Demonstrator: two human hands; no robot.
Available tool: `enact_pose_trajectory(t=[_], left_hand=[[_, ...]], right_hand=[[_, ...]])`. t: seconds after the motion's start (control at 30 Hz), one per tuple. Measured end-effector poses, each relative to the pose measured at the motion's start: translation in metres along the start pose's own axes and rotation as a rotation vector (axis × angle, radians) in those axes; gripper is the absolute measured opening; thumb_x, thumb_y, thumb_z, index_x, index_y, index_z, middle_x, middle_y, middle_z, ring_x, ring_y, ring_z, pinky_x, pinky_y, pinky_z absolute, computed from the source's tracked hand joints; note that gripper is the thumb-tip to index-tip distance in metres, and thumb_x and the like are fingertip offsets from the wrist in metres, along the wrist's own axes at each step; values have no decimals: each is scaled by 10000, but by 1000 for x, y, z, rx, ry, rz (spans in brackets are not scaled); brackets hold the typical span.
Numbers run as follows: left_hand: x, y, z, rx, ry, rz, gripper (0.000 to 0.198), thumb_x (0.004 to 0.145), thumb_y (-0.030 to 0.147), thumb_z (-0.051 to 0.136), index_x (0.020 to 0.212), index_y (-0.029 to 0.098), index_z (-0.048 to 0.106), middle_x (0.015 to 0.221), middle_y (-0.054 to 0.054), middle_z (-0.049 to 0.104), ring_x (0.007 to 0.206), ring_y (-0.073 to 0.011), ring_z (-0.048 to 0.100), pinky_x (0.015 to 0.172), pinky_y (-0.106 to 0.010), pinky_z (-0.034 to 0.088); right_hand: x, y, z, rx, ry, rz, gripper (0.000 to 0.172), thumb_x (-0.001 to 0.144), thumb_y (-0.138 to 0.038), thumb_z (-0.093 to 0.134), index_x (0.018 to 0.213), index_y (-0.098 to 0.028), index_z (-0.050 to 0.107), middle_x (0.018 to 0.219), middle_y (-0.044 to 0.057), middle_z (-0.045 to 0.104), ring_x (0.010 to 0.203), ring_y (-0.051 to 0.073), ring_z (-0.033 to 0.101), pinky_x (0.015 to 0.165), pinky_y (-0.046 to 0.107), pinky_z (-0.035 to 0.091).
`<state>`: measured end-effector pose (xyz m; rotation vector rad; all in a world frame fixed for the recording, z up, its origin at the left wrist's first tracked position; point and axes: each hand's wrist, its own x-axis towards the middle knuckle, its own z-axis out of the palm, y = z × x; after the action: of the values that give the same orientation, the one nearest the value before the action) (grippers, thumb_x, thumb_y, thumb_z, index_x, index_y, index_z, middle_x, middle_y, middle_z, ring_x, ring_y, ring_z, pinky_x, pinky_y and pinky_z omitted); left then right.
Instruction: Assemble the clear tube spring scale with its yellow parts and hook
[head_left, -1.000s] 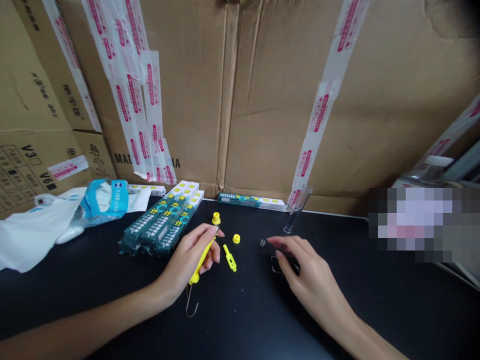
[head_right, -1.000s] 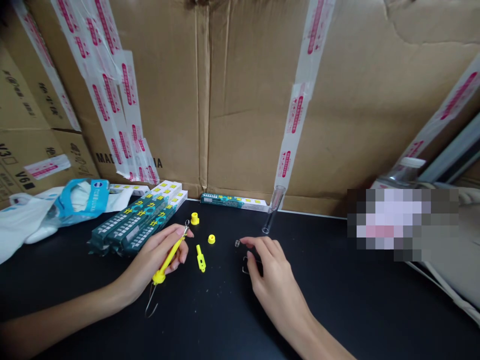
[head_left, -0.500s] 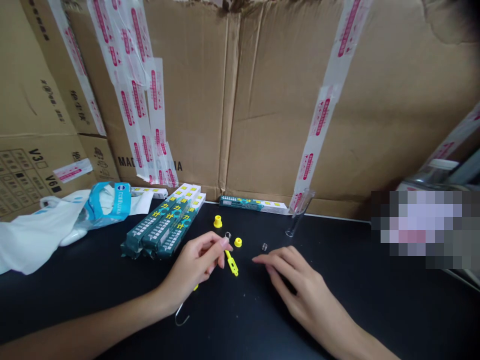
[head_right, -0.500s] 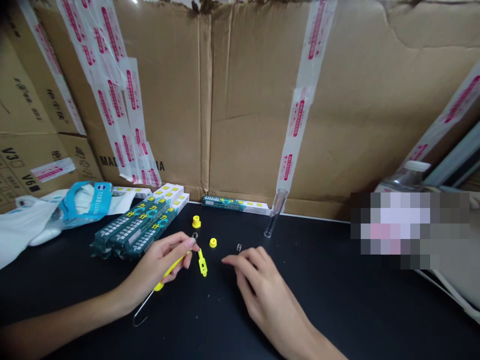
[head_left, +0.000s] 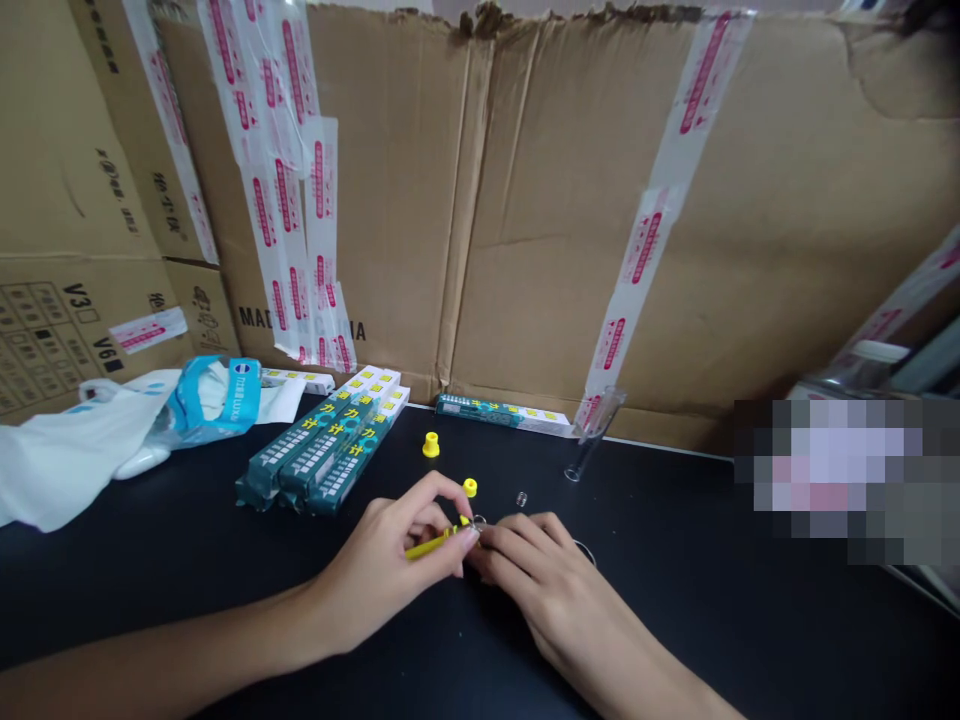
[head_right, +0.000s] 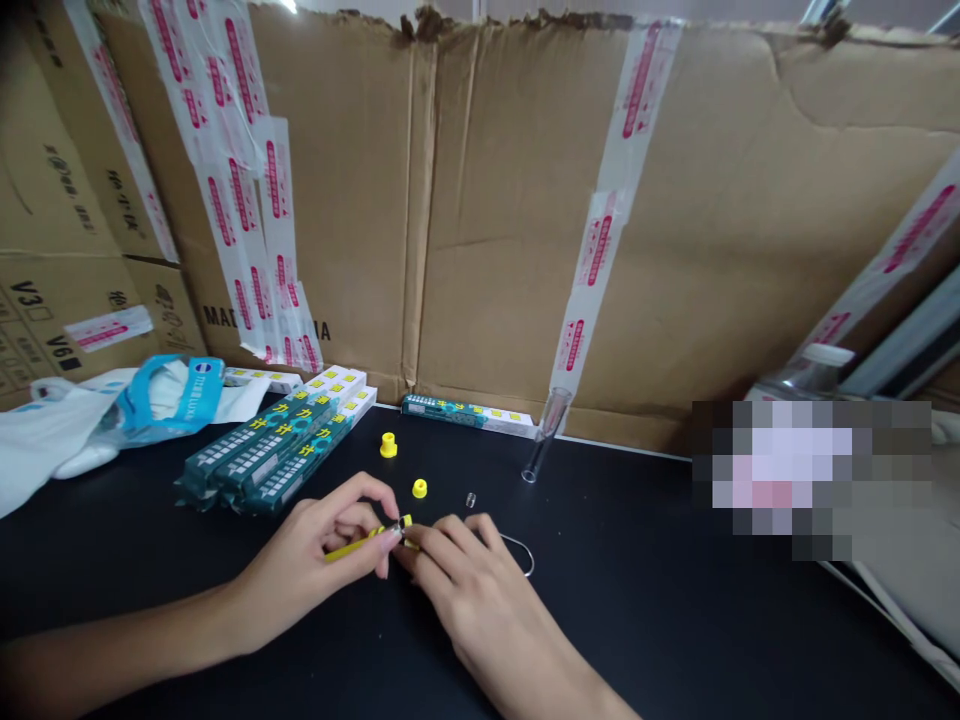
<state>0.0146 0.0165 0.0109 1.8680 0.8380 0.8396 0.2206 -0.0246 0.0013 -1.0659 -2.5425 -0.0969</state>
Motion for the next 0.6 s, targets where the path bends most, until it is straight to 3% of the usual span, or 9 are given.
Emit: enact_pose_trajectory(t=[0.1, 0.2, 0.27, 0.4, 0.47, 0.6], left_hand=[[-2, -1, 1, 7, -13, 41, 120, 954, 324, 579, 979, 208, 554, 642, 50, 642, 591, -125, 632, 586, -211, 451], [-4, -2, 0, 6, -49, 55, 136, 919, 307, 635, 980, 203, 571, 645, 61, 639, 577, -118, 651, 578, -198, 469], [-5, -2, 0, 30, -78, 60, 139, 915, 309, 649, 974, 202, 584, 682, 52, 666, 601, -120, 677, 588, -194, 486], [-7, -2, 0, 213, -59, 129, 90, 975, 302, 579, 982, 213, 575, 698, 55, 701, 634, -125, 689, 651, -212, 504], [-8, -3, 2, 354, -28, 209, 75, 1000, 290, 540, 994, 218, 561, 761, 41, 714, 670, -142, 694, 657, -236, 501], [-12, -5, 7, 650, 25, 420, 159, 1034, 174, 392, 999, 221, 539, 884, 1, 694, 735, -187, 672, 694, -313, 491]], right_hand=[[-5, -1, -1, 85, 100, 28, 186, 1013, -140, 455, 1019, -187, 635, 1031, 89, 712, 850, 237, 615, 736, 388, 508], [-8, -4, 1, 280, 236, 107, 204, 1036, -223, 438, 915, -202, 601, 930, 64, 695, 835, 215, 624, 753, 357, 507], [-9, -6, 3, 512, 311, 261, 236, 1055, -279, 390, 923, -216, 576, 870, 42, 689, 782, 184, 653, 722, 311, 516], [-11, -12, 8, 992, 289, 614, 299, 1050, -445, 347, 928, -235, 520, 709, -26, 639, 426, 101, 565, 430, 216, 432], [-12, -13, 7, 1011, 265, 643, 302, 1036, -472, 377, 957, -236, 548, 664, -48, 588, 406, 91, 514, 413, 209, 393], [-14, -16, 0, 727, 287, 533, 254, 1045, -370, 386, 1071, -264, 615, 795, -11, 632, 719, 144, 621, 683, 244, 493]])
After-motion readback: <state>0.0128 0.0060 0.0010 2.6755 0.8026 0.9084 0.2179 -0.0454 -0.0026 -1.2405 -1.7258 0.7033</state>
